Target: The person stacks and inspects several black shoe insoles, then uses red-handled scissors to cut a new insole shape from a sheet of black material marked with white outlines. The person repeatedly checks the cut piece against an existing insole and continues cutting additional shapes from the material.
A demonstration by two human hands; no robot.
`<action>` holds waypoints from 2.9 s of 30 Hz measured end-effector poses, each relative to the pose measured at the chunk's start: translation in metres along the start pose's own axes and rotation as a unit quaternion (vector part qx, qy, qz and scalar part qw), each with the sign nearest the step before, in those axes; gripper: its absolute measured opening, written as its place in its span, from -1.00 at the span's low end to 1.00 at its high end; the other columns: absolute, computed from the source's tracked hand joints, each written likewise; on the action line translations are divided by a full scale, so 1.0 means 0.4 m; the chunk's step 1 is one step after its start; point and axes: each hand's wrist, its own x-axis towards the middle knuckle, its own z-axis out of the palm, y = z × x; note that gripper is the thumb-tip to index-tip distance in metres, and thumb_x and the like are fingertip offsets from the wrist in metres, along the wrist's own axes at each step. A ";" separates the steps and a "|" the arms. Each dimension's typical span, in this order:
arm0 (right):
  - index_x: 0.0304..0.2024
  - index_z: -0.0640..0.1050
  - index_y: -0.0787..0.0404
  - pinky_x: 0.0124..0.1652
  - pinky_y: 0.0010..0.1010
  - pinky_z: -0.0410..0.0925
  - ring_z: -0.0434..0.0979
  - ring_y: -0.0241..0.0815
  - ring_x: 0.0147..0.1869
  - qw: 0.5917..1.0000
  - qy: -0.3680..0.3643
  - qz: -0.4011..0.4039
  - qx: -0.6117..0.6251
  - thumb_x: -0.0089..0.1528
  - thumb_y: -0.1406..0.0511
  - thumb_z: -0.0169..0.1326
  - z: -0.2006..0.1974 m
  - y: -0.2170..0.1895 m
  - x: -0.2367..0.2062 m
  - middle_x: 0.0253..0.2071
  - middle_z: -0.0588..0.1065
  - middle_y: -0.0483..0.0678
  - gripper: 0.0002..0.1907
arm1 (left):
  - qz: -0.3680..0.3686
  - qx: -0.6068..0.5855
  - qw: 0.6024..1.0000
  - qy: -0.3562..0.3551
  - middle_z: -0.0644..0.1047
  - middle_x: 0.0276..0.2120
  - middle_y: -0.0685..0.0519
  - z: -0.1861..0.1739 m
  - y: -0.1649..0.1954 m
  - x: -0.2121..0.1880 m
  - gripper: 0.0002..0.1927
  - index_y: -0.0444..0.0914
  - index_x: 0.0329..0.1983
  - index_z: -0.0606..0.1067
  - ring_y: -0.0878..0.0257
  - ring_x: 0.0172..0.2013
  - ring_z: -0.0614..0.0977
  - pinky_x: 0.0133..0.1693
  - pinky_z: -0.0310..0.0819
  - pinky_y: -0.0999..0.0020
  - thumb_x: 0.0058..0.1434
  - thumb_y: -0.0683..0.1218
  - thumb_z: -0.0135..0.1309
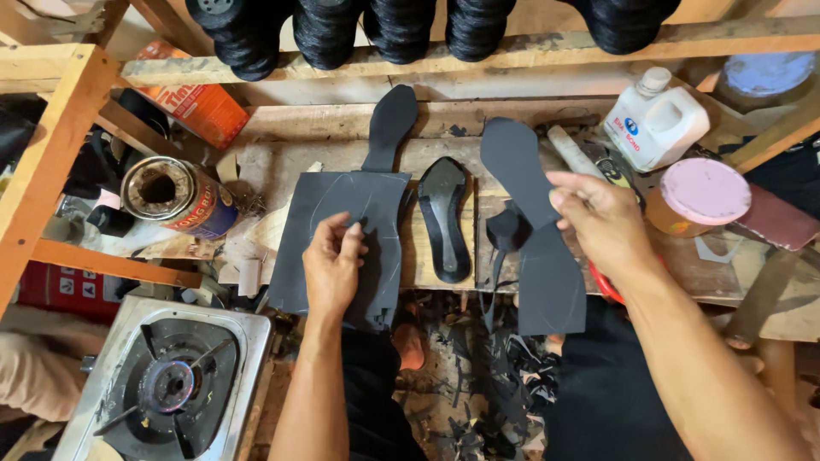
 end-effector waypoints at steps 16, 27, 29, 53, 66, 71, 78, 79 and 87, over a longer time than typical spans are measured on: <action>0.15 0.56 0.32 -0.25 -0.52 0.44 0.53 -0.41 -0.18 0.999 0.018 -0.028 0.006 0.33 0.38 0.09 0.131 0.013 0.111 -0.13 0.59 -0.14 -0.67 | -0.008 -0.002 1.000 0.021 0.62 -0.31 0.03 -0.004 -0.036 -0.014 -0.73 -0.39 0.04 0.52 0.36 -0.37 0.62 -0.36 0.55 0.46 0.36 -0.13 0.06; 0.14 0.56 0.26 -0.21 -0.45 0.47 0.58 -0.33 -0.13 0.999 0.027 -0.013 0.028 0.33 0.32 0.09 0.168 0.025 0.123 -0.11 0.61 -0.08 -0.66 | -0.026 -0.004 0.999 0.031 0.63 -0.32 0.02 0.000 -0.038 -0.012 -0.73 -0.38 0.01 0.54 0.35 -0.37 0.64 -0.36 0.57 0.45 0.34 -0.12 0.06; 0.11 0.58 0.27 -0.12 -0.36 0.45 0.62 -0.17 -0.10 0.990 0.046 -0.019 -0.132 0.30 0.30 0.16 0.159 0.034 0.122 -0.12 0.61 0.05 -0.66 | -0.027 -0.007 0.999 0.030 0.63 -0.31 0.02 -0.001 -0.039 -0.012 -0.73 -0.37 0.00 0.55 0.35 -0.37 0.65 -0.36 0.58 0.45 0.33 -0.12 0.06; -0.03 0.61 0.35 0.22 -0.10 0.29 0.39 0.13 0.28 0.908 -0.019 -0.278 -0.312 0.16 0.27 0.20 0.358 0.030 -0.166 0.18 0.45 0.15 -0.63 | -0.013 -0.012 1.000 0.023 0.63 -0.32 0.00 -0.005 -0.049 -0.012 -0.74 -0.38 0.00 0.54 0.35 -0.37 0.64 -0.35 0.58 0.45 0.35 -0.13 0.04; -0.10 0.68 0.09 -0.06 -0.05 0.38 0.48 0.13 0.04 0.821 -0.092 -0.262 -0.499 -0.04 0.01 0.29 0.016 0.058 -0.268 0.07 0.52 0.12 -0.48 | 0.008 -0.026 0.999 0.019 0.61 -0.28 0.00 -0.006 -0.054 -0.012 -0.75 -0.38 0.01 0.52 0.34 -0.36 0.63 -0.35 0.57 0.46 0.36 -0.14 0.03; -0.02 0.62 0.20 0.06 -0.10 0.38 0.47 0.03 0.18 0.843 -0.039 -0.242 -0.478 -0.05 0.13 0.24 0.030 0.071 -0.330 0.14 0.51 0.02 -0.44 | 0.010 -0.024 0.999 0.022 0.62 -0.28 0.00 -0.003 -0.045 -0.013 -0.75 -0.38 0.01 0.53 0.34 -0.37 0.63 -0.35 0.57 0.46 0.36 -0.14 0.03; -0.12 0.61 0.27 -0.12 -0.27 0.46 0.63 0.00 -0.14 0.892 0.116 -0.233 -0.370 0.19 0.36 0.15 -0.050 -0.049 -0.379 -0.14 0.60 0.03 -0.79 | 0.030 -0.027 0.999 -0.001 0.61 -0.27 0.00 -0.005 -0.026 -0.022 -0.74 -0.39 0.02 0.53 0.33 -0.33 0.62 -0.30 0.55 0.46 0.36 -0.12 0.08; -0.13 0.61 0.30 -0.20 -0.32 0.43 0.59 -0.06 -0.23 0.893 0.152 -0.215 -0.365 0.24 0.37 0.16 -0.064 -0.071 -0.399 -0.19 0.58 0.04 -0.83 | 0.032 -0.029 0.999 -0.007 0.62 -0.24 -0.01 -0.005 -0.012 -0.023 -0.72 -0.38 0.02 0.53 0.31 -0.31 0.63 -0.29 0.56 0.45 0.36 -0.10 0.09; -0.12 0.61 0.41 -0.45 -0.49 0.22 0.40 -0.30 -0.47 0.966 0.219 -0.066 -0.119 0.26 0.43 0.20 -0.059 -0.116 -0.548 -0.39 0.52 -0.03 -0.84 | 0.491 0.116 0.842 -0.191 0.38 0.21 -0.28 0.110 0.133 -0.291 -0.09 -0.33 0.32 0.26 -0.15 0.27 0.38 0.29 0.24 -0.16 0.08 0.28 0.29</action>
